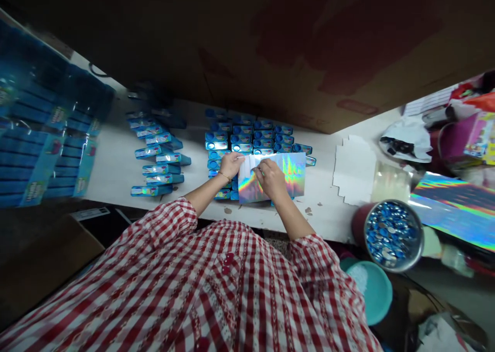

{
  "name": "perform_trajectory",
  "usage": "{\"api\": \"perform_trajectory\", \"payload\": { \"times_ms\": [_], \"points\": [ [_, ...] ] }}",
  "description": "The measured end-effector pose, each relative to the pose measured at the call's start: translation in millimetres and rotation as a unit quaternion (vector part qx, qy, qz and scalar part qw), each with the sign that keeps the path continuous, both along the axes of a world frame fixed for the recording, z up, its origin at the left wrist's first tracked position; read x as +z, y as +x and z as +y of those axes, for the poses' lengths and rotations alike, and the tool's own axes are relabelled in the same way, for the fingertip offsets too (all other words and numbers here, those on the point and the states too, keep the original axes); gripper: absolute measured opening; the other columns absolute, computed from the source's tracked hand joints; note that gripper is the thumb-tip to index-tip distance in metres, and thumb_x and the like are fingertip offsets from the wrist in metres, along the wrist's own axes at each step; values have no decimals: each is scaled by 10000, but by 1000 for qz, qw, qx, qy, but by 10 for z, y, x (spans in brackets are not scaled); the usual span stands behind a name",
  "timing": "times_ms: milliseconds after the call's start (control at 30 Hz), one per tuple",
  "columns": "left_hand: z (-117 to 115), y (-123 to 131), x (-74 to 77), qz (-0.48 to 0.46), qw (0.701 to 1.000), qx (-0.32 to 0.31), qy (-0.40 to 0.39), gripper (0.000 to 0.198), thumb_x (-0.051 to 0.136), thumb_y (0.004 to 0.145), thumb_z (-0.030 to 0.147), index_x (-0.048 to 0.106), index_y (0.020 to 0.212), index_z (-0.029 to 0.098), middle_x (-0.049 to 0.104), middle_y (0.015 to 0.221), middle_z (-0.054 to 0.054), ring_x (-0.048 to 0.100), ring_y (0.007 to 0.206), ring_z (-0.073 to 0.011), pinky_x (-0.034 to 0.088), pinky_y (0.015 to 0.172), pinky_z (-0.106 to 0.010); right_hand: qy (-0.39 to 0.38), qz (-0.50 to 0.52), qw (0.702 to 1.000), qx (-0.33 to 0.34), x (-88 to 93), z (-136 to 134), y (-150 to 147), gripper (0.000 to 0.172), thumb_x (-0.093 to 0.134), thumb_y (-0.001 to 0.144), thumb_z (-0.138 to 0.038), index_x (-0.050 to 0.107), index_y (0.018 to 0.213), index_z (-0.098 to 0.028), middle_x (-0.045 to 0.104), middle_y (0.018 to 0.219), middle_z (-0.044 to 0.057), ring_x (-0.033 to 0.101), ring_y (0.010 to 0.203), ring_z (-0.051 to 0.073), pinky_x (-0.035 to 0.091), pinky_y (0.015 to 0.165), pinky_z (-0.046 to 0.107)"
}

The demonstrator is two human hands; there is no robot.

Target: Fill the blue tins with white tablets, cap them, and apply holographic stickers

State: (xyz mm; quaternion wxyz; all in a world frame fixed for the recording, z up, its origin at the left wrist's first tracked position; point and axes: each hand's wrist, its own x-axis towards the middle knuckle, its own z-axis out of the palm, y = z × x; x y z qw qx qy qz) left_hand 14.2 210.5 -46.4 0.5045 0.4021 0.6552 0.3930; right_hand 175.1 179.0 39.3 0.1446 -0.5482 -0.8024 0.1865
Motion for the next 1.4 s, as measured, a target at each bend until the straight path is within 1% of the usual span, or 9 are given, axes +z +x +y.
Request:
{"api": "perform_trajectory", "payload": {
  "times_ms": [100, 200, 300, 400, 633, 800, 967, 1100, 1400],
  "points": [
    [-29, -98, 80, 37, 998, -19, 47, 66, 641, 670, 152, 685, 714, 174, 673, 766, -53, 608, 831, -230, 449, 830, -353, -46, 137, 987, -66, 349, -138, -100, 172, 484, 841, -286, 593, 745, -195, 604, 851, 47, 557, 752, 139, 457, 659, 256],
    [-151, -222, 200, -19, 995, 15, 94, 135, 639, 722, 243, 697, 825, 177, 679, 958, -77, 583, 984, -226, 432, 882, -328, -108, 250, 955, -120, 490, -184, -260, 174, 545, 785, -337, 573, 682, -199, 595, 769, 18, 550, 684, 123, 440, 591, 240],
    [-338, -369, 329, -167, 985, 35, 36, 393, 476, 845, 482, 676, 958, 162, 671, 1023, -98, 600, 971, -197, 459, 820, -305, -193, 348, 901, -171, 423, -184, -448, 213, 603, 722, -396, 580, 678, -189, 567, 646, -14, 524, 575, 102, 415, 527, 225],
    [-499, -523, 445, -263, 964, 27, -43, 530, 443, 818, 611, 660, 999, 163, 663, 1059, -105, 620, 937, -188, 468, 729, -274, -270, 419, 844, -200, 316, -208, -611, 247, 644, 663, -421, 586, 687, -182, 543, 562, -38, 504, 517, 88, 392, 484, 204],
    [-711, -896, 516, -312, 943, 91, -68, 395, 731, 652, 424, 644, 926, 152, 654, 767, -38, 593, 666, -114, 438, 593, -232, -345, 493, 750, -273, 35, -297, -923, 281, 696, 566, -406, 572, 669, -176, 543, 508, -50, 465, 443, 65, 317, 406, 172],
    [-784, -1112, 281, -235, 960, 135, -66, 349, 740, 592, 238, 614, 902, 138, 603, 654, 7, 532, 565, -76, 422, 563, -222, -287, 405, 802, -331, -317, -366, -1239, 276, 649, 629, -430, 600, 711, -172, 544, 485, -50, 457, 404, 85, 329, 407, 198],
    [-627, -1160, 9, -144, 977, 155, -37, 282, 678, 595, 195, 597, 861, 146, 578, 612, 27, 550, 568, -96, 458, 633, -257, -196, 281, 870, -356, -549, -313, -1434, 266, 538, 753, -404, 642, 775, -160, 659, 712, 10, 557, 509, 117, 419, 522, 228],
    [-469, -1173, -99, -94, 985, 146, -15, 250, 644, 608, 166, 603, 854, 156, 606, 641, 9, 596, 623, -130, 472, 714, -287, -145, 184, 913, -335, -614, -212, -1469, 251, 506, 802, -349, 664, 781, -156, 683, 744, 40, 604, 693, 151, 432, 674, 234],
    [-404, -1155, -301, -74, 986, 140, -56, 255, 625, 597, 130, 614, 851, 151, 618, 639, -1, 601, 621, -149, 491, 692, -299, -180, -27, 945, -273, -594, -68, -1485, 250, 474, 860, -311, 660, 984, -200, 692, 911, 76, 619, 850, 206, 423, 742, 288]
  ]
}}
